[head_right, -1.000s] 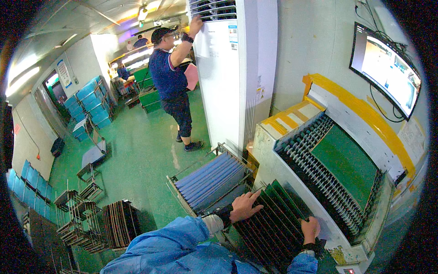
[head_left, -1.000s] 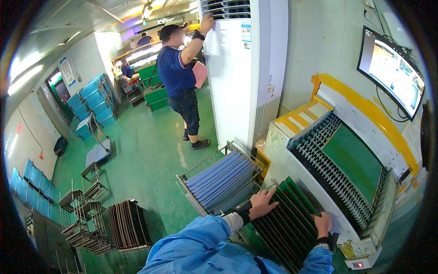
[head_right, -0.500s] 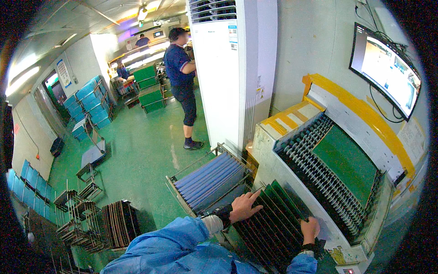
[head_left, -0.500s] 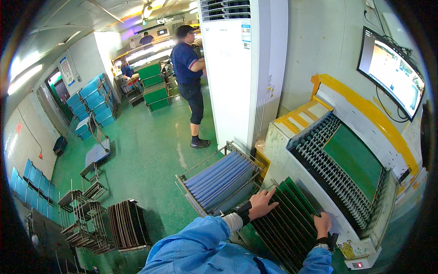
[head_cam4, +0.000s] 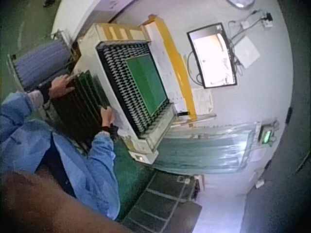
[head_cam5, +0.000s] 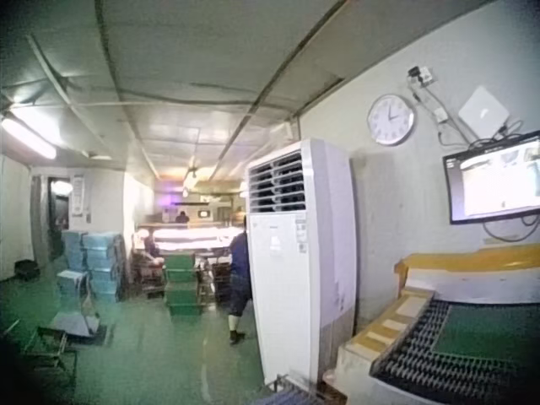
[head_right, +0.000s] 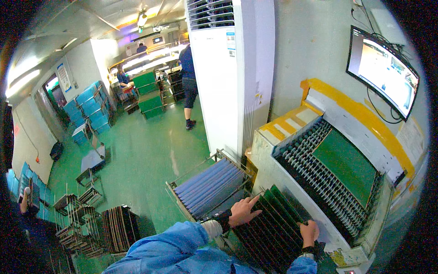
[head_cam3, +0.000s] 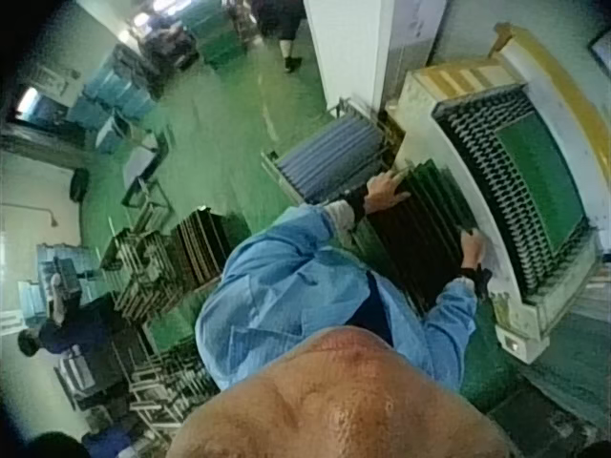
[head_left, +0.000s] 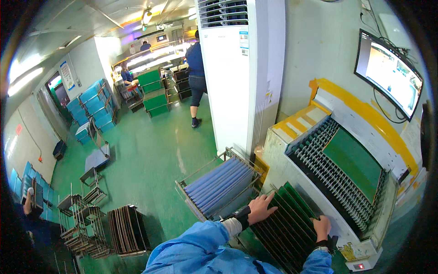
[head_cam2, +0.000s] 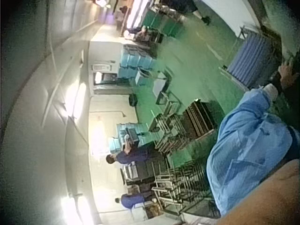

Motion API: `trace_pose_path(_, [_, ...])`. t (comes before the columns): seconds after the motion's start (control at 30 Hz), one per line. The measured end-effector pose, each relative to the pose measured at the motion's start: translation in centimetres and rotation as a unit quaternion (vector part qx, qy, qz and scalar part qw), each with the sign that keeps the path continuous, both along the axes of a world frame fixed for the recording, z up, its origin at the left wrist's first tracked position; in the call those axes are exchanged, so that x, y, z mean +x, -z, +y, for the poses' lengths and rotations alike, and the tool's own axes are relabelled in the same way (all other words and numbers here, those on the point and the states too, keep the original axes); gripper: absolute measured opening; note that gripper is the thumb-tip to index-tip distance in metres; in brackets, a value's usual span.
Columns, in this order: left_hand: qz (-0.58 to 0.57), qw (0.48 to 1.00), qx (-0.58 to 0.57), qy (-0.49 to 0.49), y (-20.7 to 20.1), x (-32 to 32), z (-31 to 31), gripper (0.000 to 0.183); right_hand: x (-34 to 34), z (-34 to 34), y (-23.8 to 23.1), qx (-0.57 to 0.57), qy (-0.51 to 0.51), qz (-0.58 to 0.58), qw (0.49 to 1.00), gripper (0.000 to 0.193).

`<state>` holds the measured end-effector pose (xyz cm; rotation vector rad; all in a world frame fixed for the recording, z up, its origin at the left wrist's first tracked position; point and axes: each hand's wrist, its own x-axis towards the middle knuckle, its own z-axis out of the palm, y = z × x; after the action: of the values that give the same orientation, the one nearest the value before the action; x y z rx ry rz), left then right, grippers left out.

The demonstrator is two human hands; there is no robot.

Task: The person is feeding metal/circuit board sheets into an automated industrial processing machine and organizing them on racks.

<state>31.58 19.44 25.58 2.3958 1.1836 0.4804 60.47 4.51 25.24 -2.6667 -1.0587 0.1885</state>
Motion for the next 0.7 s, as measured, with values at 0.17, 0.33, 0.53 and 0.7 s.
trace_pose_path(0.17, [0.017,1.0,-0.008,0.012,-0.6,0.1,0.0,0.068,0.1,-0.1,0.4,0.027,0.004,0.003,1.0,0.044])
trace_pose_path(0.33, [0.013,1.0,-0.01,0.016,-0.4,0.1,0.1,0.068,0.9,0.0,1.4,-0.011,0.004,-0.005,1.0,0.046])
trace_pose_path(0.53, [0.016,1.0,0.0,0.01,0.1,0.1,0.2,0.068,0.7,0.0,0.8,-0.001,0.004,0.016,1.0,0.045])
trace_pose_path(0.7, [0.012,1.0,0.006,0.017,0.4,0.2,0.2,0.069,0.5,0.0,0.7,-0.002,0.017,0.006,1.0,0.044])
